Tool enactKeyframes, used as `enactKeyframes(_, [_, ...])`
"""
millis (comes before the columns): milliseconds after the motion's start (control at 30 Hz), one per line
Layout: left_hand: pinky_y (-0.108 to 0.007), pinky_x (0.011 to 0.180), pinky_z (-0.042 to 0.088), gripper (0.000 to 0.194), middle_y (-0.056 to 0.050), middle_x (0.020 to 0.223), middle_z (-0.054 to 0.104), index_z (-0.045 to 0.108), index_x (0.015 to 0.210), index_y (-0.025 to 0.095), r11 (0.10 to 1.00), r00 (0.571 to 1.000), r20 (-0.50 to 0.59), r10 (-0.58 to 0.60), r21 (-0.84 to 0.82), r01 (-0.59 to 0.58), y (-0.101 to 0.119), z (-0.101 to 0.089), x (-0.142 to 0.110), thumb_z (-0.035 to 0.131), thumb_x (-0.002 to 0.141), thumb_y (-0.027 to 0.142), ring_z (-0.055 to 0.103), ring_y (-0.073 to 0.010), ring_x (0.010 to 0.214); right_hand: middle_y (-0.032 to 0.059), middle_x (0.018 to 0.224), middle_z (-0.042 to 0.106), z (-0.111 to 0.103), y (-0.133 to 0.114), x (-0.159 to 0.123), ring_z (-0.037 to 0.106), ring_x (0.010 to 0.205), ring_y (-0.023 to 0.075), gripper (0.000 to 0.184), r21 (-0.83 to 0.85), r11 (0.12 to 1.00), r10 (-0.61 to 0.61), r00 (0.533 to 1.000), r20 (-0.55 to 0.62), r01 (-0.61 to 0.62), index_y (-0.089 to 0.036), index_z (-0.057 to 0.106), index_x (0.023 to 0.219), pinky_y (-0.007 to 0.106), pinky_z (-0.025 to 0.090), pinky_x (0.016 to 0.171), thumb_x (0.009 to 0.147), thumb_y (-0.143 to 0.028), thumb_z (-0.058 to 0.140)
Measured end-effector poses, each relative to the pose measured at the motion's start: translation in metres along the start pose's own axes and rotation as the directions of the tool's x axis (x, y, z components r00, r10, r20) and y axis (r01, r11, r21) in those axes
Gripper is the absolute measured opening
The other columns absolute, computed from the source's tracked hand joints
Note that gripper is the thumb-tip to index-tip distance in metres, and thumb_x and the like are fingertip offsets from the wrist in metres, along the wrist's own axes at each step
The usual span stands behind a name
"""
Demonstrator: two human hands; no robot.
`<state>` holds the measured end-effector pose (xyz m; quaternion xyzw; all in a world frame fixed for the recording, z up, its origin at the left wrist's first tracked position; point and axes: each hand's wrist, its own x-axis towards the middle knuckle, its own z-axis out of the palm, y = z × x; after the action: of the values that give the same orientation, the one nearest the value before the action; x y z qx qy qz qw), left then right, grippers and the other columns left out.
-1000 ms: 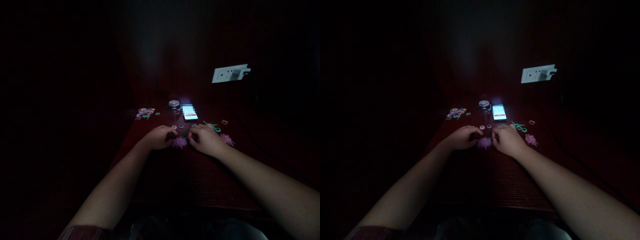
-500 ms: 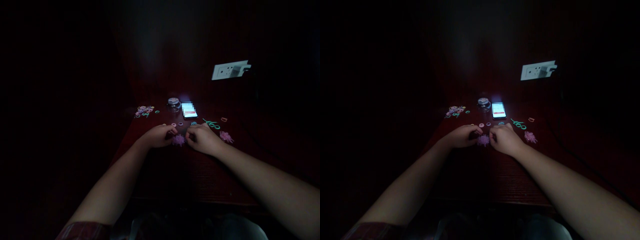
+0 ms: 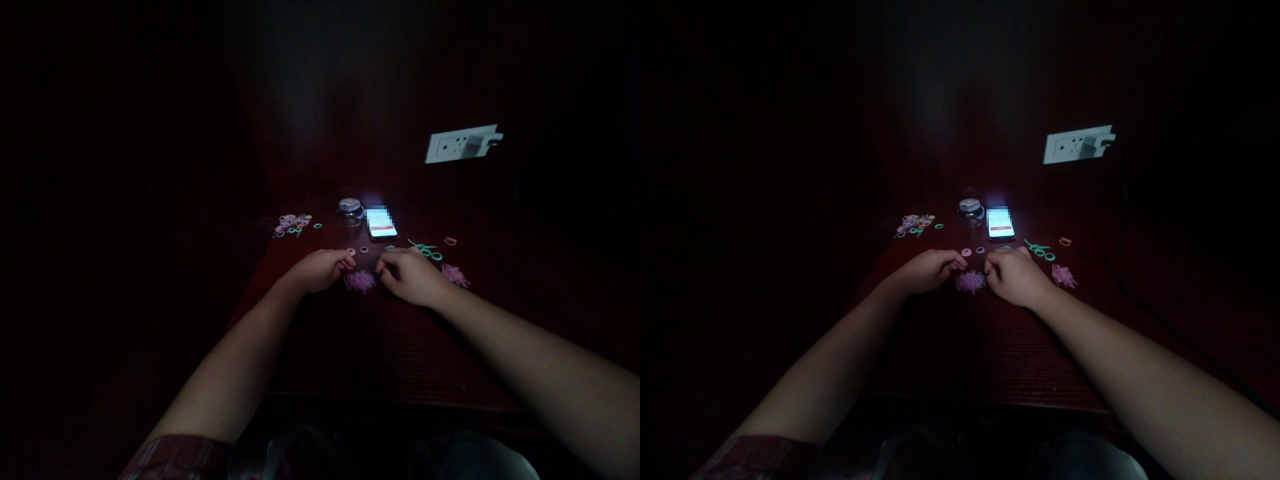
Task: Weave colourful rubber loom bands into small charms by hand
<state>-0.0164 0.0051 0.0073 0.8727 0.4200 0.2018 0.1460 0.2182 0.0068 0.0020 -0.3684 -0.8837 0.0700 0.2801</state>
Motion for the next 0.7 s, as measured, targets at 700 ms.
enactKeyframes(700, [-0.046, 0.107, 0.036, 0.043, -0.008, 0.144, 0.047, 0.057, 0.126, 0.023, 0.608, 0.601, -0.422, -0.678, 0.137, 0.782, -0.077, -0.001, -0.008, 0.048, 0.087, 0.041, 0.041, -0.0297, 0.132, 0.0001, 0.074, 0.068, 0.0, 0.005, 0.001, 0.06, 0.067, 0.0172, 0.015, 0.063, 0.998, 0.003, 0.995, -0.103, 0.003, -0.021, 0.062, 0.076, 0.033, 0.037, 0.075, 0.077, -0.012, 0.05])
